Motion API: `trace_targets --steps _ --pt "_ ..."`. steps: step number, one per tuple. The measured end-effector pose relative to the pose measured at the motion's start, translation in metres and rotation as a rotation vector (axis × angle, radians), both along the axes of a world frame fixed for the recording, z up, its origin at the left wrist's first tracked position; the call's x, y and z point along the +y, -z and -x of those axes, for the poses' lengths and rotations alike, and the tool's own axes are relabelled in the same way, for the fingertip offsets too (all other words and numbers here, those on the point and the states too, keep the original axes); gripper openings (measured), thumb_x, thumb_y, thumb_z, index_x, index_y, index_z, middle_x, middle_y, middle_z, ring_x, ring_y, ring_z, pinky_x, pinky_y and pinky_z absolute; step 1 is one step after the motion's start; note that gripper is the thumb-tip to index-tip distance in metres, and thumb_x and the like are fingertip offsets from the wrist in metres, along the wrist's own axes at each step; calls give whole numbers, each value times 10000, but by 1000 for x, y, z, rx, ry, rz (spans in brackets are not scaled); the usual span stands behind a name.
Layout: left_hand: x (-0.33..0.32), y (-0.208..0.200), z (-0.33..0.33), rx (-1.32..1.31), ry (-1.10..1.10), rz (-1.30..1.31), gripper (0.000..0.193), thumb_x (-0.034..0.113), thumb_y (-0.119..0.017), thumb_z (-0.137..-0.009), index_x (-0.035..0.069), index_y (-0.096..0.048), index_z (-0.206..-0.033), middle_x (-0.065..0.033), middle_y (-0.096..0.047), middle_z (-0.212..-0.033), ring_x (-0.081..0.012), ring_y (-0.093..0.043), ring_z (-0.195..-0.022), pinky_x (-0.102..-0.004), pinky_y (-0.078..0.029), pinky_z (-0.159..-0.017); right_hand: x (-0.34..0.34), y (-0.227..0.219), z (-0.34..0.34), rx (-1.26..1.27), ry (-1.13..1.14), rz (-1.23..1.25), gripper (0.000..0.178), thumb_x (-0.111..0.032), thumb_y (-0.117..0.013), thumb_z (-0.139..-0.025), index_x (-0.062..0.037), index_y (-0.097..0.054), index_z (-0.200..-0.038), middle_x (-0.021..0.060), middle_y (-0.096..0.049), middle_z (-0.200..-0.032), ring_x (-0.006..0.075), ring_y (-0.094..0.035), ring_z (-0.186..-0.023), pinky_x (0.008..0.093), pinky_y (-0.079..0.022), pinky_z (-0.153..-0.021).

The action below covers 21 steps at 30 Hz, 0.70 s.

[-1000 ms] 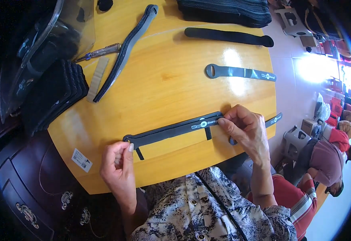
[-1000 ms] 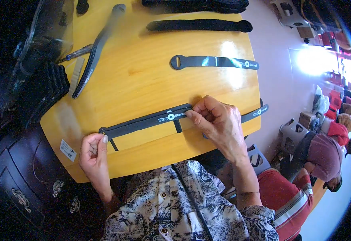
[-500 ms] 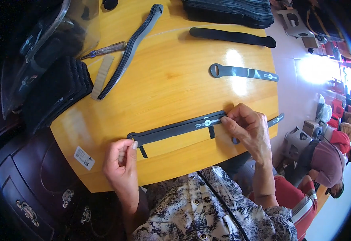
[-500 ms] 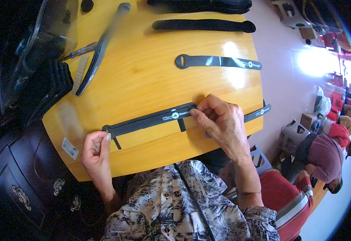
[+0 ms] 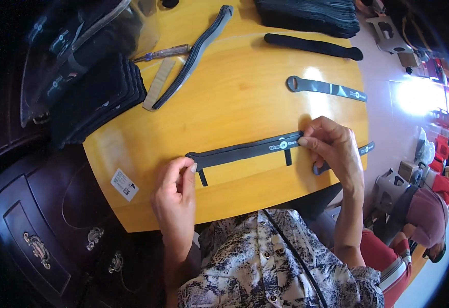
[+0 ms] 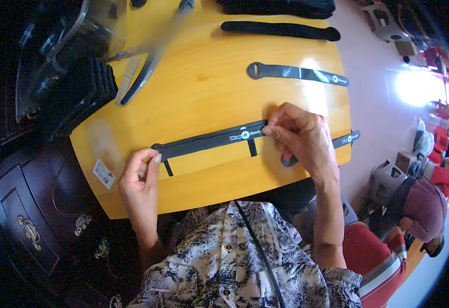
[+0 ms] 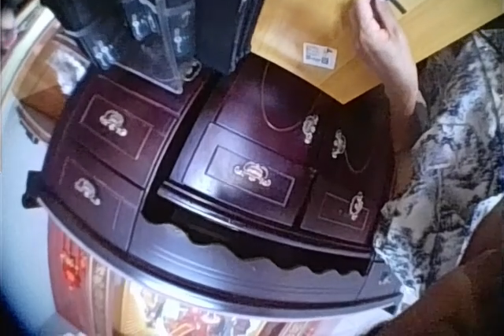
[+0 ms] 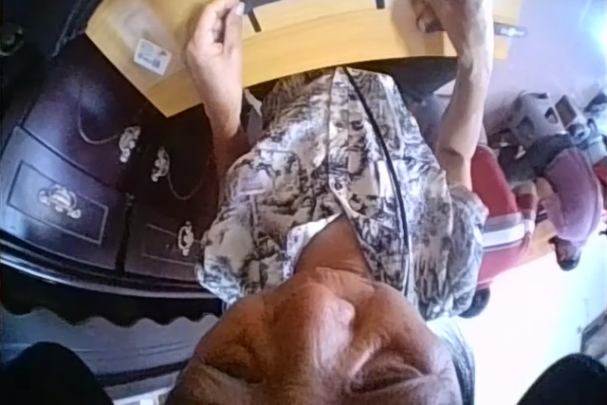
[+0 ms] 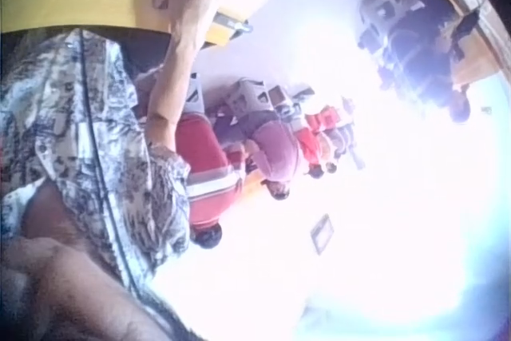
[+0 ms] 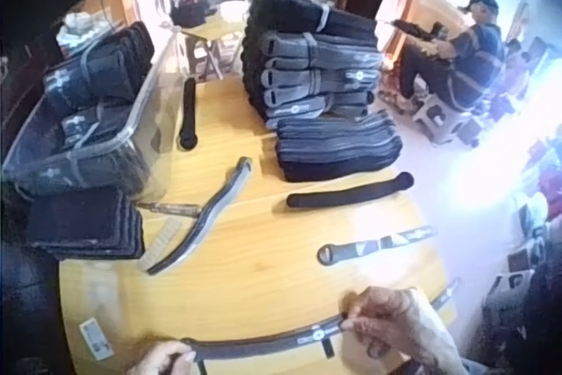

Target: Assembling and organizing black fabric straps by attaching labels and fasteners.

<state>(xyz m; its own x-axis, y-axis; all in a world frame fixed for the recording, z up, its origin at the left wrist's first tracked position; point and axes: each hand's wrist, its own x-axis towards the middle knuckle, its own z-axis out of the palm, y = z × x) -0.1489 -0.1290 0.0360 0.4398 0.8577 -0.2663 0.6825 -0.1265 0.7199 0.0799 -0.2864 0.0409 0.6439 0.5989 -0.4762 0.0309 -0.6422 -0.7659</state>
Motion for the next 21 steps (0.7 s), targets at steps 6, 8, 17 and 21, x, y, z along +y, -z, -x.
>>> trace_targets --steps 6,8,17,21 --pt "4 7 14 -121 41 22 95 65 -652 -897 18 -661 -979 -95 -649 -942 -162 -590 -704 -283 -475 -624 1 -8 0 -53 -81 52 132 -138 -718 -852 -57 -614 -838 21 -544 -560 75 -508 -471 246 -407 -430" --pt "0 5 15 -76 88 -161 149 74 -665 -884 50 -668 -1031 -100 -625 -1061 -203 -595 -838 -321 -478 -716 -6 -9 10 -229 -121 -13 159 -165 -727 -843 -55 -613 -835 37 -564 -587 102 -532 -498 263 -429 -462" --pt "-12 11 -27 149 925 -546 625 432 -563 -895 247 -391 -1467 -24 -280 -1564 -297 -222 -1445 -522 -172 -1158 22 5 41 -621 -371 -105 274 -298 -678 -864 -50 -582 -801 99 -600 -751 298 -620 -652 390 -484 -582" --pt "-12 22 -25 189 937 -576 629 438 -556 -900 246 -382 -1473 -30 -275 -1566 -303 -205 -1450 -539 -157 -1155 25 17 38 -627 -444 -65 303 -334 -614 -905 -56 -542 -808 108 -599 -774 322 -629 -718 416 -484 -602"
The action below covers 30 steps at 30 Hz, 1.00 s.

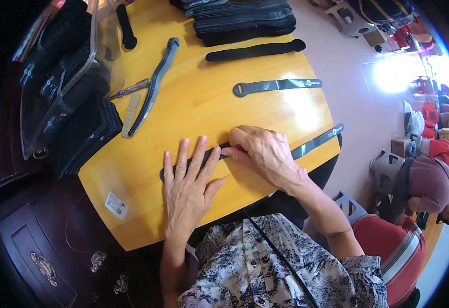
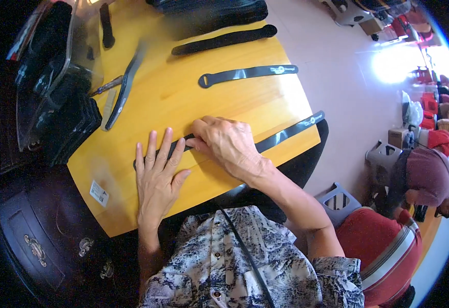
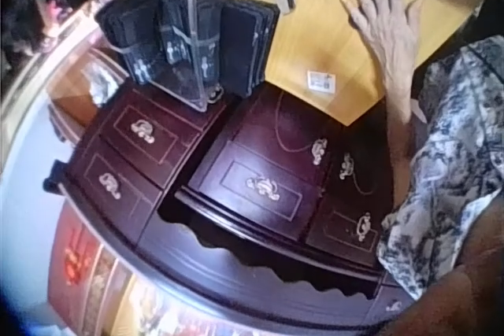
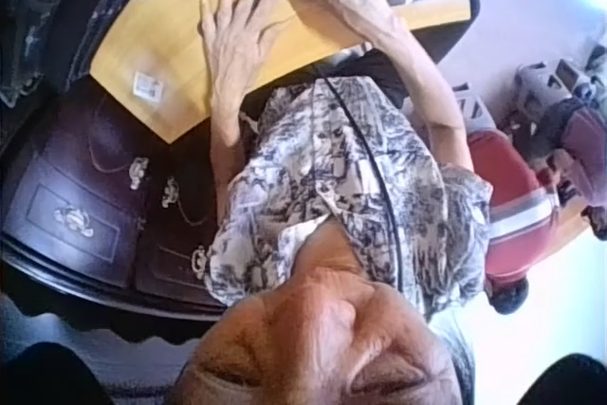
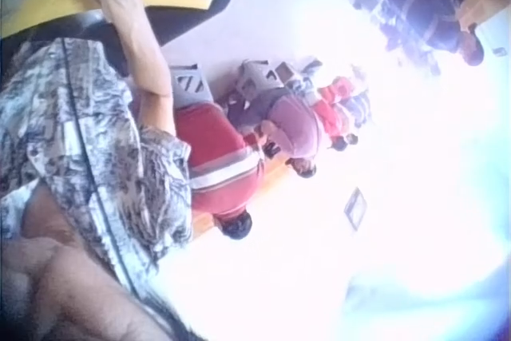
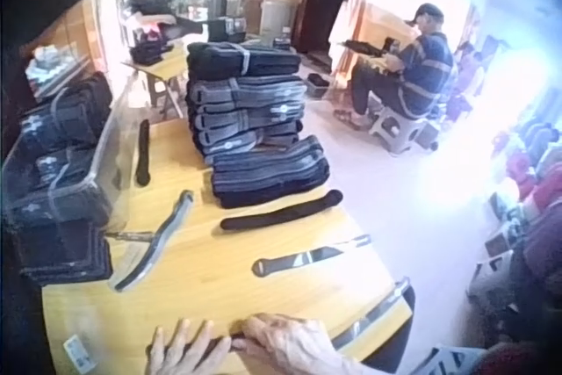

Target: Assembling and organizing black fabric straps by attaching labels and fasteners.

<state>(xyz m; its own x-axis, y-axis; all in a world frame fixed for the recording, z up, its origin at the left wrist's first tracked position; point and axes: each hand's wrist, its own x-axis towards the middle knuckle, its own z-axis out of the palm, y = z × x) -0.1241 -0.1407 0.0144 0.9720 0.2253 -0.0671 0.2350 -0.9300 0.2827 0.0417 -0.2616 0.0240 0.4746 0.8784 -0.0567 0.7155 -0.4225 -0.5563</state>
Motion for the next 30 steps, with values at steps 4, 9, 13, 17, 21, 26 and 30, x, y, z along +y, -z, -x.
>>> trace_targets --steps 4,9,13,17,21,26,30 --pt "1 0 -2 5 16 -10 632 453 -544 -902 242 -379 -1475 -41 -266 -1569 -317 -189 -1453 -552 -150 -1151 -3 3 -3 -5 -6 20 288 -314 -625 -906 -56 -553 -799 108 -605 -788 305 -619 -701 401 -480 -601" --pt "2 -2 1 40 10 25 607 454 -521 -915 250 -389 -1472 -99 -223 -1581 -358 -141 -1460 -556 -107 -1157 -17 -23 -42 465 103 -154 240 -279 -696 -869 -44 -651 -872 57 -609 -792 211 -580 -676 331 -461 -608" --pt "0 -6 -1 -12 26 42 566 416 -555 -907 283 -436 -1444 -114 -215 -1582 -367 -143 -1457 -557 -114 -1154 -34 -8 -88 -296 226 -172 178 -216 -651 -896 -106 -675 -1034 85 -600 -1192 239 -538 -1102 393 -507 -896" --pt "-4 -13 -7 -25 -9 59 552 320 -612 -886 289 -473 -1419 -129 -259 -1563 -380 -212 -1434 -550 -164 -1145 -40 5 -100 -376 238 -132 184 -176 -631 -892 -115 -668 -1061 82 -560 -1288 264 -461 -1231 443 -436 -1039" --pt "-14 -21 -21 -96 15 41 587 280 -633 -869 204 -465 -1427 -109 -319 -1538 -346 -279 -1414 -537 -203 -1140 -42 6 -102 -237 215 -161 164 -126 -642 -870 -98 -641 -1032 79 -576 -1268 286 -492 -1205 438 -425 -1028" --pt "-25 -2 -38 -150 175 162 732 383 -582 -889 94 -296 -1498 -99 -292 -1552 -303 -274 -1424 -463 -205 -1162 -47 -2 -108 -161 142 -161 122 -70 -639 -858 -67 -597 -973 75 -628 -1170 278 -553 -1120 415 -443 -955" --pt "-25 5 -34 -122 150 199 731 425 -548 -910 78 -289 -1498 -113 -295 -1549 -287 -255 -1437 -445 -180 -1170 -53 -25 -85 46 142 -201 98 -81 -644 -858 -54 -583 -930 77 -659 -921 261 -630 -887 367 -480 -799"
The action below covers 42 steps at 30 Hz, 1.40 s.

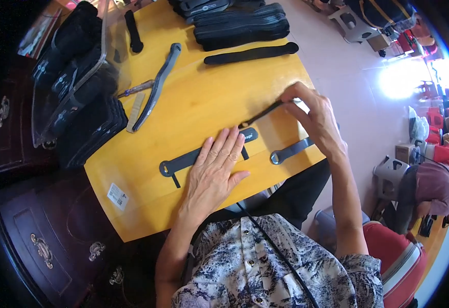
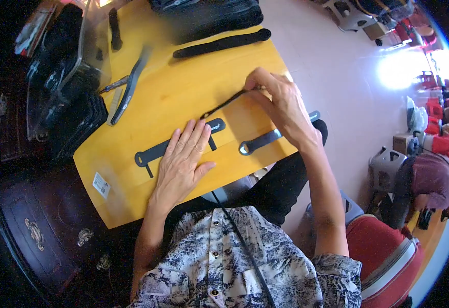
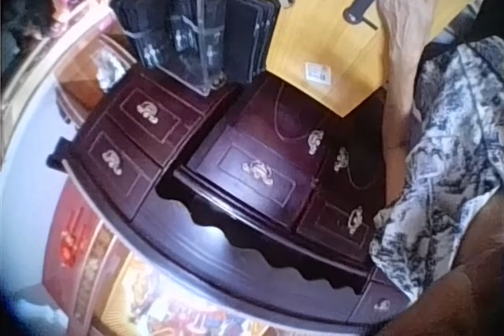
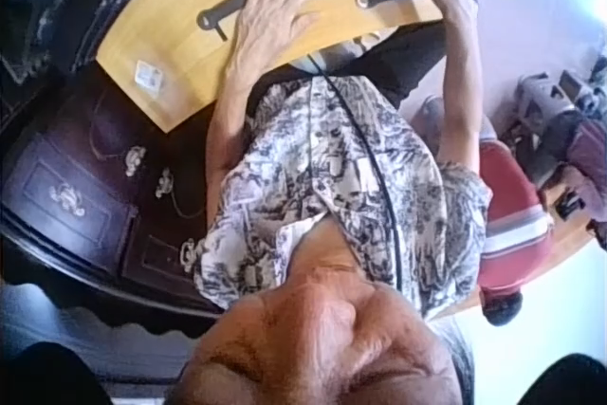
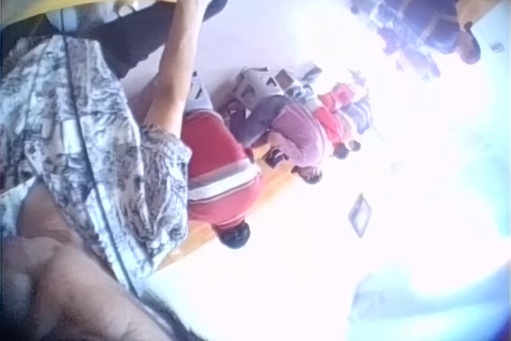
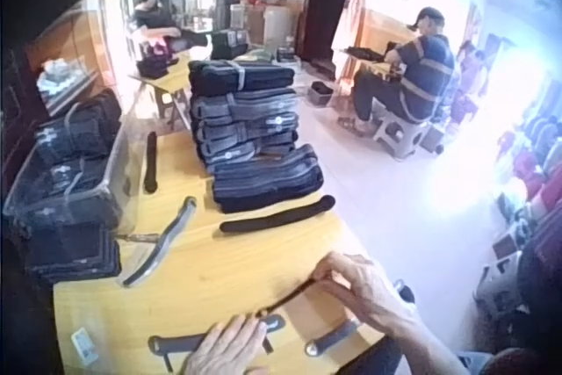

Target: Assembling and organizing black fabric straps by attaching labels and fasteners.

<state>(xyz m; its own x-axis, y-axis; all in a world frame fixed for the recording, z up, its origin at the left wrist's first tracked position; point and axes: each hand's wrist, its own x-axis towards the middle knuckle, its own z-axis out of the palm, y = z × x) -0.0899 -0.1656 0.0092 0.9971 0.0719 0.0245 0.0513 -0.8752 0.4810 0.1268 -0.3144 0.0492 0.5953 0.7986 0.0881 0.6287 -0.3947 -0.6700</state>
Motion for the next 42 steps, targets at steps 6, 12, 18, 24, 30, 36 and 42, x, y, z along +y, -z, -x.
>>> trace_targets --steps 6,12,18,24,30,36,42 --pt "8 -9 3 -128 -71 455 805 299 -727 -824 28 -326 -1466 -143 -365 -1507 -290 -309 -1415 -415 -217 -1164 -4 -34 55 534 -60 -106 126 -105 -672 -866 -42 -599 -947 76 -659 -798 220 -651 -706 294 -499 -653" --pt "1 -8 54 -334 -490 1349 516 27 -722 -825 -2 -528 -1302 -119 -602 -1193 -178 -584 -1088 -316 -473 -899 8 -35 78 431 -147 82 149 -109 -720 -846 -16 -625 -914 52 -664 -758 119 -660 -718 252 -515 -667" --pt "8 -15 88 -272 -825 1151 105 8 -612 -916 -39 -652 -1002 -56 -634 -863 -114 -626 -719 -218 -489 -649 10 -20 81 312 -248 145 198 -176 -742 -825 -9 -650 -879 70 -665 -714 162 -641 -644 285 -497 -598" --pt "24 -8 101 -247 -916 1061 132 2 -607 -916 -44 -654 -1030 -58 -616 -892 -114 -614 -726 -224 -488 -655 0 -14 60 655 -98 267 251 -244 -664 -906 7 -660 -901 60 -627 -661 133 -600 -609 301 -470 -573" --pt "31 -16 98 -160 -848 1162 166 -3 -571 -934 -44 -654 -1071 -64 -591 -923 -119 -608 -753 -230 -488 -683 2 -5 61 607 21 186 216 -199 -644 -927 15 -638 -900 33 -593 -646 99 -576 -613 261 -446 -572" --pt "24 -13 87 -179 -1008 960 160 1 -631 -908 -24 -644 -1066 -10 -575 -840 -54 -554 -700 -179 -446 -633 -6 6 59 701 153 131 194 -130 -757 -829 2 -615 -814 -31 -554 -642 28 -476 -613 214 -394 -541" --pt "23 -9 79 -261 -1081 863 151 -37 -660 -879 -5 -588 -1008 -7 -625 -831 -25 -551 -728 -173 -449 -633 -2 9 57 678 132 97 219 -135 -776 -812 -6 -599 -798 -30 -541 -660 34 -488 -608 204 -385 -536"
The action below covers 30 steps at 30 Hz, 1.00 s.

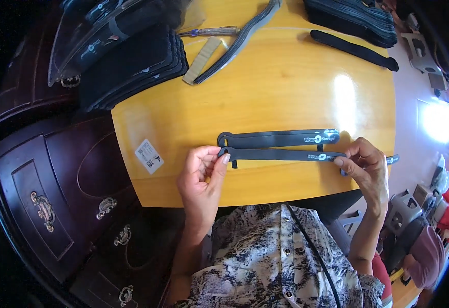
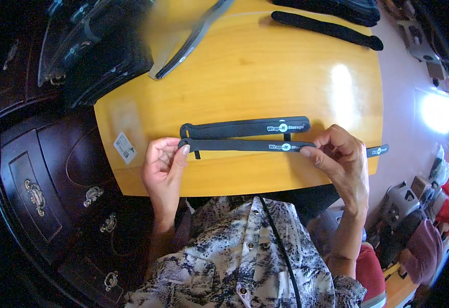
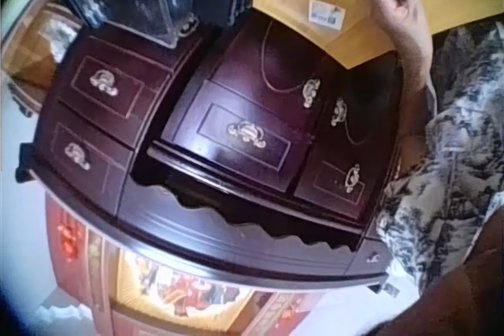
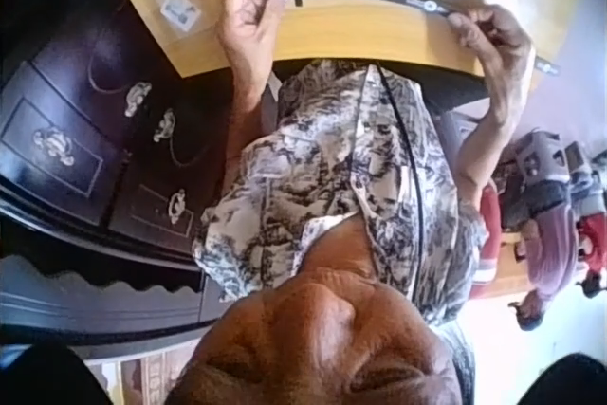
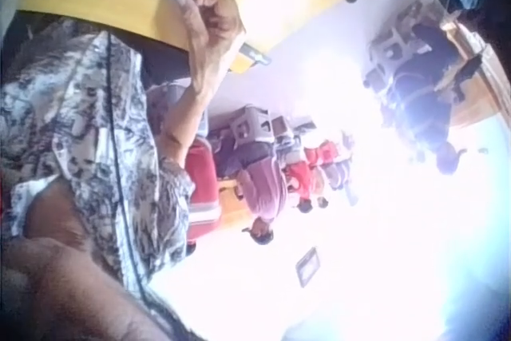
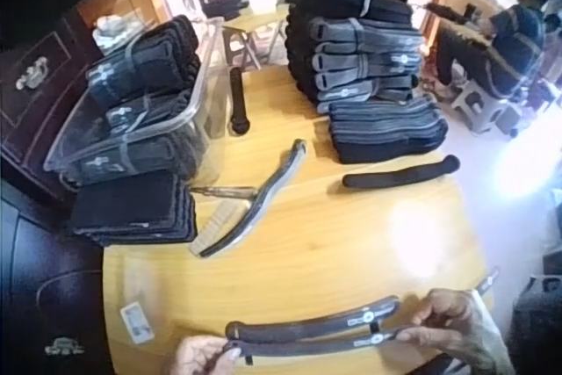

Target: Assembling and organizing black fabric straps by attaching labels and fasteners.

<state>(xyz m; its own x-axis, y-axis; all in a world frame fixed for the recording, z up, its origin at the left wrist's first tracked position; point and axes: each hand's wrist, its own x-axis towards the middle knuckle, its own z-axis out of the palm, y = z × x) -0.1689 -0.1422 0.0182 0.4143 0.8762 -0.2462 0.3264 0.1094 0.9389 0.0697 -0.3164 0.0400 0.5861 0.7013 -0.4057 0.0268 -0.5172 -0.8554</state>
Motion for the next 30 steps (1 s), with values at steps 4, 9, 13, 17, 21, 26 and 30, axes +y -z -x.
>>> trace_targets --steps 4,9,13,17,21,26,30 --pt "2 4 -2 51 13 -81 139 -20 -673 -876 -9 -587 -986 -10 -630 -800 -26 -549 -691 -177 -456 -612 4 -4 -2 15 9 65 219 -147 -761 -830 -13 -592 -796 -23 -560 -657 45 -506 -598 205 -404 -537" --pt "2 6 -3 61 16 -113 136 -15 -675 -877 -10 -587 -980 -17 -632 -783 -27 -550 -679 -182 -457 -602 2 0 -3 37 25 55 212 -153 -754 -838 -21 -592 -803 -17 -570 -656 50 -522 -588 201 -415 -531" --pt "3 8 -3 85 21 -134 146 -11 -676 -876 -7 -575 -982 -26 -627 -773 -30 -546 -662 -184 -454 -595 3 1 -5 106 52 10 210 -152 -752 -842 -25 -588 -808 -14 -567 -658 46 -518 -584 200 -406 -521" --pt "4 6 -7 77 2 -96 154 -9 -676 -876 -1 -555 -972 -24 -619 -759 -32 -545 -656 -188 -451 -586 5 2 -5 118 65 18 206 -142 -751 -841 -27 -585 -805 -16 -559 -662 43 -505 -580 200 -397 -513" --pt "4 8 -5 97 9 -122 167 -4 -682 -873 10 -537 -956 -24 -608 -750 -41 -536 -640 -197 -447 -574 6 3 -6 128 66 19 202 -137 -751 -841 -27 -585 -806 -19 -552 -661 43 -502 -580 200 -397 -513" --pt "5 8 -5 138 32 -157 173 10 -687 -872 17 -536 -954 -28 -603 -747 -51 -524 -619 -208 -447 -566 6 4 -5 130 78 28 190 -125 -745 -844 -24 -588 -812 -17 -543 -654 46 -503 -561 203 -400 -497" --pt "5 7 -6 143 30 -148 170 16 -686 -873 20 -534 -951 -30 -599 -741 -60 -524 -613 -220 -450 -563 7 4 -6 131 71 23 184 -121 -741 -846 -21 -589 -815 -16 -544 -652 50 -507 -549 205 -402 -489"
